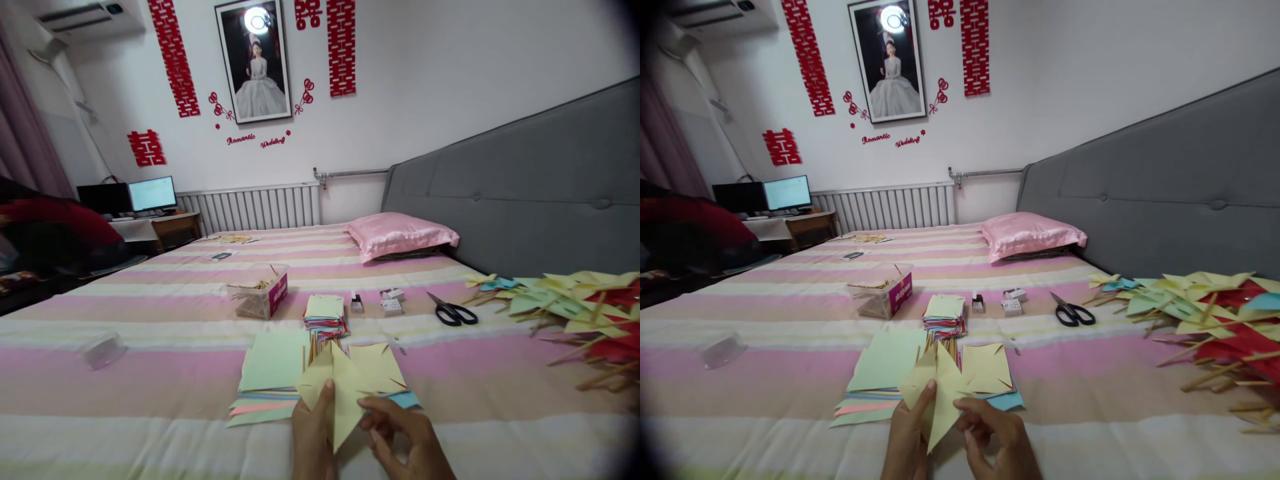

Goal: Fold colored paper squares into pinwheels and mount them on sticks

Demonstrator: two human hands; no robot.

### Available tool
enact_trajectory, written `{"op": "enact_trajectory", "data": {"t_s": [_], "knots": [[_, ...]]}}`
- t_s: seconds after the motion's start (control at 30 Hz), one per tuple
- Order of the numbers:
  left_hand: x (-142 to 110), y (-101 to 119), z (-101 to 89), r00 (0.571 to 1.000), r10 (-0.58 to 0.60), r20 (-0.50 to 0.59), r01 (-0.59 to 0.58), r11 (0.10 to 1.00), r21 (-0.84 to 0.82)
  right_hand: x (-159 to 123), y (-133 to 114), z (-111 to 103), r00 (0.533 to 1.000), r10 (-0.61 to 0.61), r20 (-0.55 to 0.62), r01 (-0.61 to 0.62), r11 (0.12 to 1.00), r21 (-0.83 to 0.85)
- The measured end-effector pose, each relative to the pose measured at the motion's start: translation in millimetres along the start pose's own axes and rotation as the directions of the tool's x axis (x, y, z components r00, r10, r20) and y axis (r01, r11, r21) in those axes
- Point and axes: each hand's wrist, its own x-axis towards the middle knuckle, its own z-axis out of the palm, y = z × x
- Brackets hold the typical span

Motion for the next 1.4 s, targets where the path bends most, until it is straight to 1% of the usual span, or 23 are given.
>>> {"op": "enact_trajectory", "data": {"t_s": [0.1,0.23,0.33,0.4,0.47,0.57,0.63,0.8,0.9,1.03,1.17,1.4], "knots": [[7.3,-8.7,-4.8,1.0,-0.022,0.005,0.022,1.0,-0.007,0.4,3.5,2.1,0.998,0.005,0.066,-0.001,0.998,-0.059],[8.2,-16.8,-5.0,0.998,0.007,0.057,-0.007,1.0,0.006,2.4,10.0,-3.5,0.987,0.049,0.153,-0.024,0.986,-0.163],[1.7,-12.0,-1.1,0.993,0.001,0.117,0.0,1.0,-0.004,4.8,10.2,-7.2,0.972,0.104,0.211,-0.061,0.978,-0.2],[-3.8,-4.3,0.6,0.988,-0.005,0.156,0.011,0.999,-0.037,6.9,7.7,-8.3,0.967,0.127,0.22,-0.086,0.979,-0.186],[-8.5,3.6,0.0,0.982,-0.018,0.188,0.02,1.0,-0.009,9.1,5.0,-8.8,0.964,0.148,0.221,-0.114,0.98,-0.161],[-10.1,8.6,-5.2,0.968,-0.053,0.245,0.03,0.995,0.099,11.4,3.8,-9.3,0.96,0.192,0.202,-0.171,0.978,-0.118],[-6.4,5.8,-10.0,0.962,-0.073,0.262,0.036,0.989,0.145,11.5,4.9,-9.6,0.956,0.222,0.194,-0.208,0.974,-0.091],[8.5,-6.5,-18.6,0.955,-0.136,0.262,0.078,0.973,0.219,10.0,7.5,-10.0,0.949,0.266,0.169,-0.262,0.964,-0.042],[10.7,-7.4,-19.4,0.942,-0.157,0.296,0.089,0.969,0.23,10.6,7.6,-9.7,0.944,0.296,0.146,-0.298,0.955,-0.008],[7.5,-4.8,-18.7,0.921,-0.167,0.352,0.088,0.969,0.231,10.4,9.6,-7.2,0.936,0.332,0.119,-0.34,0.939,0.055],[7.7,-5.2,-19.5,0.917,-0.172,0.359,0.084,0.965,0.248,7.9,11.9,-3.0,0.937,0.344,0.065,-0.35,0.931,0.106],[10.8,-8.7,-22.3,0.912,-0.165,0.375,0.056,0.957,0.284,6.9,14.4,-0.3,0.928,0.364,0.072,-0.371,0.921,0.12]]}}
